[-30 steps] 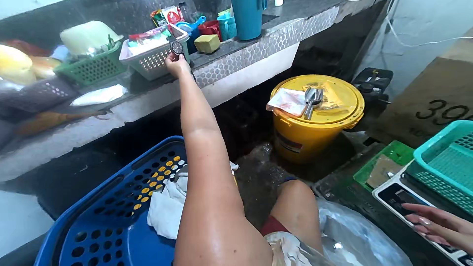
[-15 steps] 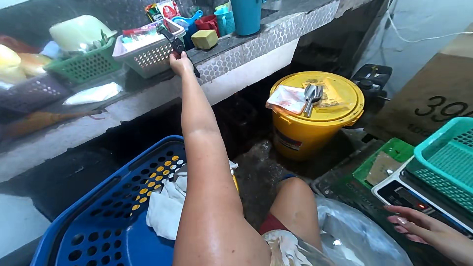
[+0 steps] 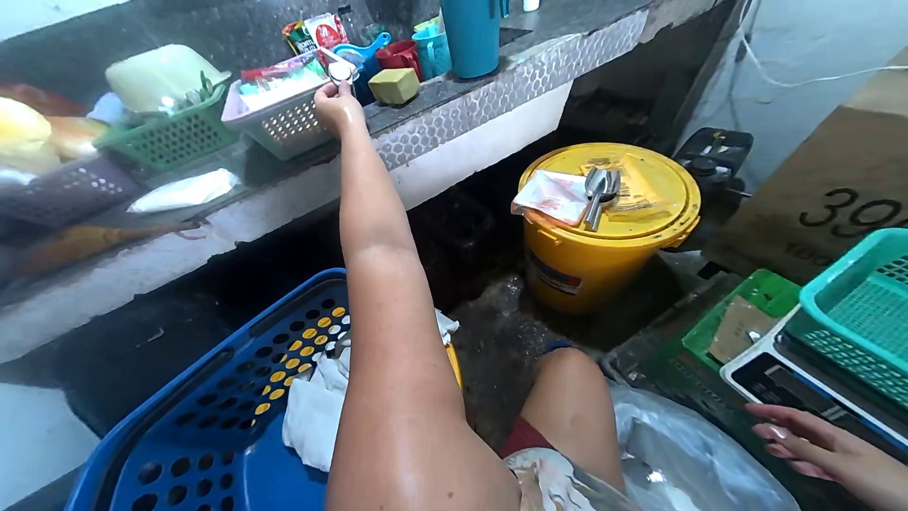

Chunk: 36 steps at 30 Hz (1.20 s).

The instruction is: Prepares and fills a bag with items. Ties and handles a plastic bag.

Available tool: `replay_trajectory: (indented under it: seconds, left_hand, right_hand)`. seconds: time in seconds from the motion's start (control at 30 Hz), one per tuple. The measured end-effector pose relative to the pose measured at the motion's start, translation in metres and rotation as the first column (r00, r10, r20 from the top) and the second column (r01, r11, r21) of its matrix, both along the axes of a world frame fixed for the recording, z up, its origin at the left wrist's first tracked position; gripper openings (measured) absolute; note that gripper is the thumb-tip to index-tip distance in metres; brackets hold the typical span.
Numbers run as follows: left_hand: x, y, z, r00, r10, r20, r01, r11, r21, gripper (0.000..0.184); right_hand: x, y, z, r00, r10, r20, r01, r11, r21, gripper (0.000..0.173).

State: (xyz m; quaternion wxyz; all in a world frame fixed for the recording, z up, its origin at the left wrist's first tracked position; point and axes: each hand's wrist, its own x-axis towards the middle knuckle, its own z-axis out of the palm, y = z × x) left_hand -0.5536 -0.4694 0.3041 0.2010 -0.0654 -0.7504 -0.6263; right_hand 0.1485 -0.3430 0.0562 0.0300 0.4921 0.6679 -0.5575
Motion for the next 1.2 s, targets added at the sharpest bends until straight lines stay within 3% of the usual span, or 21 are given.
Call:
replay_trajectory:
  seconds: [0.2,0.5,0.83,1.2]
  left_hand:
    - [0.004,0.005,-0.01,0.997,0.029,0.066,-0.03,0.999,0.017,0.036]
    - [0.005,0.013,-0.027,0.997,0.008,0.082,-0.009,1.0,0.013,0.029]
    - [0.017,0.013,-0.031,0.99,0.046,0.135,-0.034,0.995,-0.093,0.044]
    - [0.02,0.014,-0.028,0.976,0.135,0.173,-0.104,0.978,-0.181,0.045]
  right_hand:
    - [0.004,-0.001,-0.01,1.0,-0.005,0.005,0.005,1.0,-0.012,0.041]
    - [0.009,-0.003,-0.013,0.999,-0.03,0.022,0.03,0.999,-0.012,0.041]
    - [0.009,-0.009,-0.019,0.998,-0.045,0.041,0.046,0.999,-0.018,0.042]
    - [0.016,-0.014,-0.029,0.996,-0.076,0.046,0.078,0.996,-0.047,0.041]
